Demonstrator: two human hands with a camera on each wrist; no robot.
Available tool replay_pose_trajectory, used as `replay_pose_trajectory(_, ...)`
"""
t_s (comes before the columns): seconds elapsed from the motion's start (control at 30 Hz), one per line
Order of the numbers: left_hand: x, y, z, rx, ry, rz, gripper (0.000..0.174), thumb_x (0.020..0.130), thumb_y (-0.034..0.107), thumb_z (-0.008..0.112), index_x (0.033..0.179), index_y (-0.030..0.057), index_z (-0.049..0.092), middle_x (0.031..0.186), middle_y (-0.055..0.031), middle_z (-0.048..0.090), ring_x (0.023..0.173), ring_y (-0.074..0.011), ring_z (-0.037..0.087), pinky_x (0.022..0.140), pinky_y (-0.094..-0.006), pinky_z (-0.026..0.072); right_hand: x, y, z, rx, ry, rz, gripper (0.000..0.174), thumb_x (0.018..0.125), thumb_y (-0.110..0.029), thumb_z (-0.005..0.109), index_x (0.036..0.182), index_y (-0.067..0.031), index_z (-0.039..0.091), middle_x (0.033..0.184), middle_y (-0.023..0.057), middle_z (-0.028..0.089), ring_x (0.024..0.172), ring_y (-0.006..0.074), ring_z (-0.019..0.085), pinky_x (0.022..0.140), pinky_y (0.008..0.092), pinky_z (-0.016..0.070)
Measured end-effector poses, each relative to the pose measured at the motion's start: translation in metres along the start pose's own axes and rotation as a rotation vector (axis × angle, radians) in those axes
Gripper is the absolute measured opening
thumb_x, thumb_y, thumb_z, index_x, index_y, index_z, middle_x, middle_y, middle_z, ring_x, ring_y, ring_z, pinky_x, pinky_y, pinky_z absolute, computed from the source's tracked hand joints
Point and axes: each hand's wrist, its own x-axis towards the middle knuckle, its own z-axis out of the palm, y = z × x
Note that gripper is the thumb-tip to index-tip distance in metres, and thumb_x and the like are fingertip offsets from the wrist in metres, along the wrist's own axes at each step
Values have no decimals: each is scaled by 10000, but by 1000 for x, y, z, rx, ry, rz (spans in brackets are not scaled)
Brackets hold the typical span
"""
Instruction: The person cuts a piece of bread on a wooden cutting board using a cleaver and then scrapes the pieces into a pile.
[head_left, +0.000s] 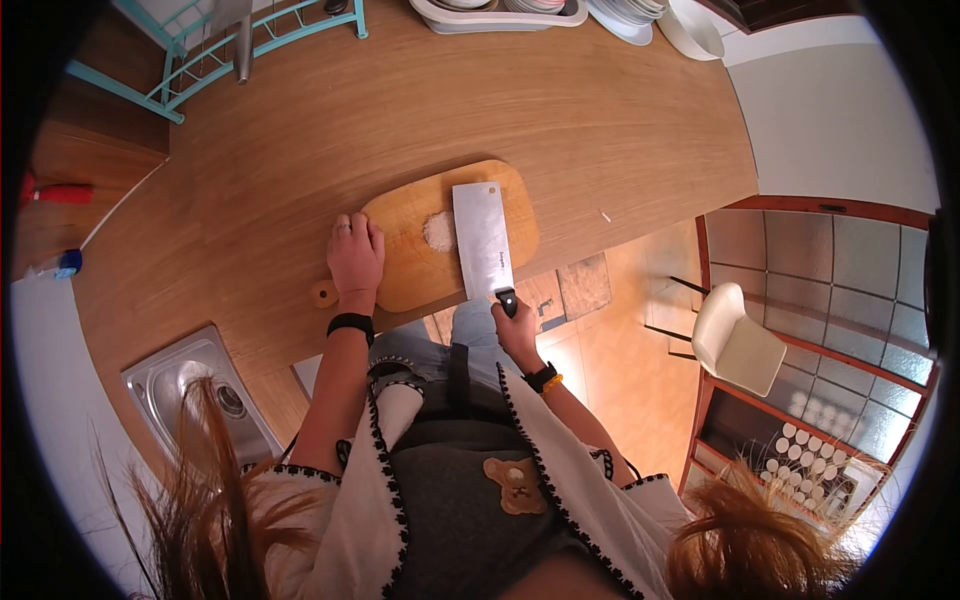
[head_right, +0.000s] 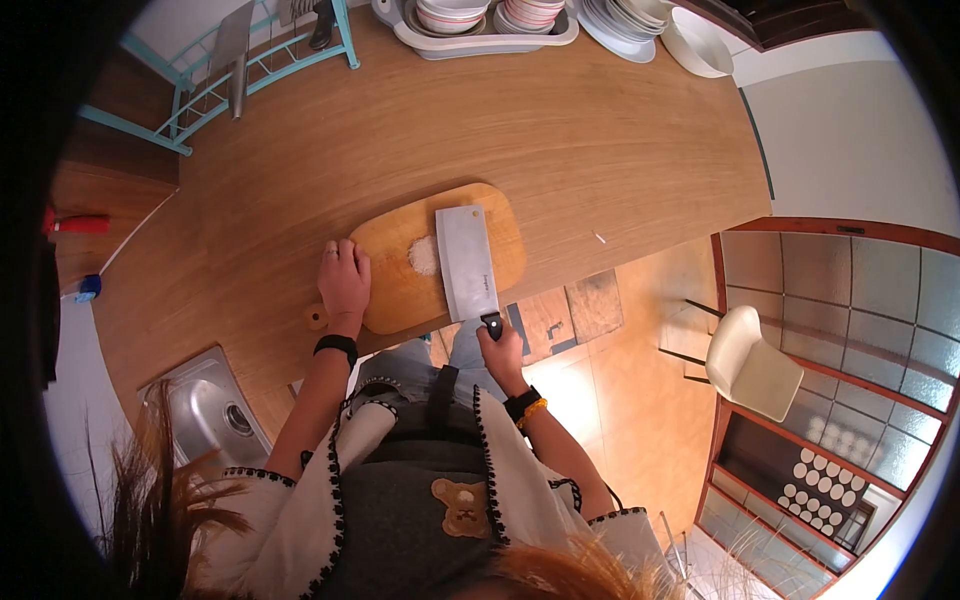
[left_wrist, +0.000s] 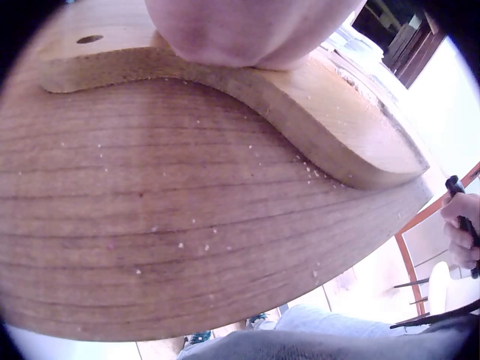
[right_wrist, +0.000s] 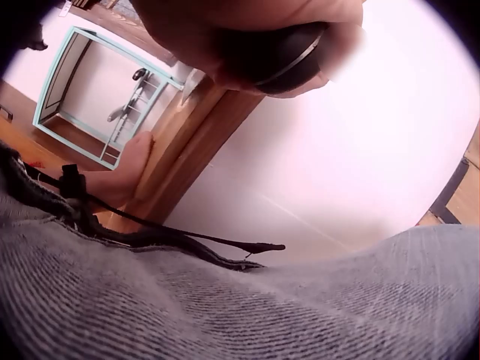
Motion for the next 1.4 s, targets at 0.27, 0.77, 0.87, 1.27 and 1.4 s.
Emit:
replay_pose_trajectory(0.27, 1, 2, -3, 0, 9, 13, 123, 884, 174, 528, 826, 69, 501, 822, -148, 526, 766, -337, 565, 645, -434, 479, 1, 1, 13, -237, 39, -257, 243, 791, -223, 626, 885, 1, 616, 597, 128, 566, 559, 238, 583, 524, 369, 438)
replay_pose_trajectory(0.77, 1, 2, -2, -12, 7, 3, 121, 879, 174, 534, 833, 65, 506, 829, -149, 526, 783, -337, 559, 649, -438, 473, 1, -2, 12, -219, -45, -212, 282, 788, -248, 622, 930, -4, 633, 694, 225, 604, 669, 383, 618, 566, 439, 458)
replay_pose_trajectory(0.87, 1, 1, -1, -9, 18, 16, 122, 878, 173, 536, 832, 64, 506, 827, -152, 524, 774, -339, 558, 647, -439, 472, 2, 0, 12, -210, -57, -205, 287, 788, -245, 622, 938, -1, 631, 696, 226, 605, 673, 383, 617, 571, 436, 461)
replay_pose_trajectory(1.27, 1, 0, 0, -11, 3, 14, 125, 879, 173, 530, 834, 61, 499, 837, -160, 529, 766, -348, 562, 649, -445, 470, -2, -6, 7, -230, -39, -234, 308, 782, -232, 630, 990, -5, 635, 704, 225, 608, 684, 381, 620, 583, 435, 468)
replay_pose_trajectory(1.4, 0, 1, -1, -14, 3, 9, 128, 881, 176, 529, 835, 60, 499, 838, -160, 529, 769, -349, 562, 652, -444, 472, -3, -6, 5, -268, -58, -221, 274, 777, -226, 627, 934, -2, 640, 696, 222, 607, 679, 382, 617, 584, 437, 467)
